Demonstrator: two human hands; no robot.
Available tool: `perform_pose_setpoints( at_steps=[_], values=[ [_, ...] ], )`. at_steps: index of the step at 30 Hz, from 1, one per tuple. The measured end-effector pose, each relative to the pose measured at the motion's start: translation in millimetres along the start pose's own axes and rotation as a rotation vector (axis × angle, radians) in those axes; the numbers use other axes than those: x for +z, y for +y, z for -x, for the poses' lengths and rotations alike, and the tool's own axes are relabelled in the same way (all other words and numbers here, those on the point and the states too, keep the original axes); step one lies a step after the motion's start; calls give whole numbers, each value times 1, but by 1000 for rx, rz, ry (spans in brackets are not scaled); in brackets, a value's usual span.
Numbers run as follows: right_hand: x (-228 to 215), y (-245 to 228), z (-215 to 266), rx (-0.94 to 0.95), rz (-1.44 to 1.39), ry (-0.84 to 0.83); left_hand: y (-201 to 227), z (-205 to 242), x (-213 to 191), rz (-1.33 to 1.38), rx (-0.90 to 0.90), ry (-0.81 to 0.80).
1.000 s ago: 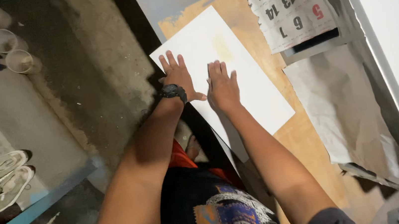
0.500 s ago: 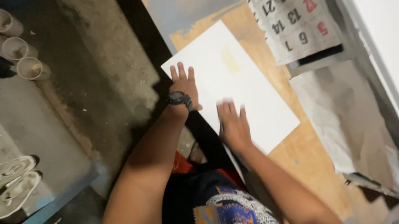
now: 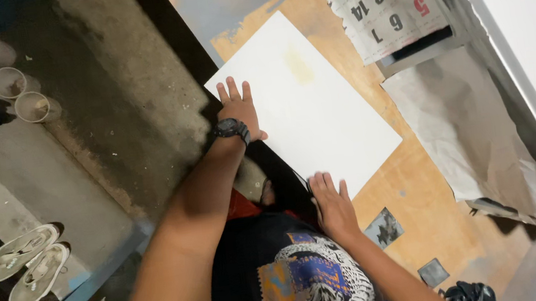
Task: The person sands a white rectangular sheet on a wooden table using a sanding block. They hold the sheet with one hand and rub the surface with the block in the other hand, moving across different areas of the sheet.
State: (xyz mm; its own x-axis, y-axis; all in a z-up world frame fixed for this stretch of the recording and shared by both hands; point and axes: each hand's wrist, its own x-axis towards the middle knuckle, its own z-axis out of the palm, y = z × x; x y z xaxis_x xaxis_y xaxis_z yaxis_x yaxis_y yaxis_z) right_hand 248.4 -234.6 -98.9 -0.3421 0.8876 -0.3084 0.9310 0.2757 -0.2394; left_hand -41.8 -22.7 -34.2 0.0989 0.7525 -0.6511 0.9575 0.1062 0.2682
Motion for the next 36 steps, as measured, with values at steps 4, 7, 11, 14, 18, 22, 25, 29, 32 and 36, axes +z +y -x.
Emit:
perform_pose_setpoints(
  at_steps=[4, 7, 11, 14, 18, 22, 25, 29, 32, 36],
  values=[
    [-60, -29, -111, -28, 33, 35, 3, -8, -10, 11, 3, 26],
    [-100, -53, -203, 22, 36, 68, 5, -1, -10, -1, -16, 2],
    [-118, -61, -248, 134, -59, -9, 7, 3, -14, -16, -11, -8],
    [-91, -60, -164, 31, -76, 77, 2, 5, -11, 27, 10, 33],
    [-13, -11, -33, -22, -66, 122, 0, 4, -9, 32, 16, 36],
    [10, 4, -11, 1, 12, 71, 2, 8, -8, 43, 14, 21],
    [-40, -19, -100, -15, 46, 58, 1, 1, -9, 55, 9, 50],
    [-102, -49, -223, 44, 62, 59, 1, 3, -7, 46, 3, 65],
    [-110, -56, -239, 75, 33, 19, -7, 9, -7, 69, 35, 87],
    [-74, -53, -112, 17, 28, -16, -20, 2, 7, 116, 84, 120]
  ],
)
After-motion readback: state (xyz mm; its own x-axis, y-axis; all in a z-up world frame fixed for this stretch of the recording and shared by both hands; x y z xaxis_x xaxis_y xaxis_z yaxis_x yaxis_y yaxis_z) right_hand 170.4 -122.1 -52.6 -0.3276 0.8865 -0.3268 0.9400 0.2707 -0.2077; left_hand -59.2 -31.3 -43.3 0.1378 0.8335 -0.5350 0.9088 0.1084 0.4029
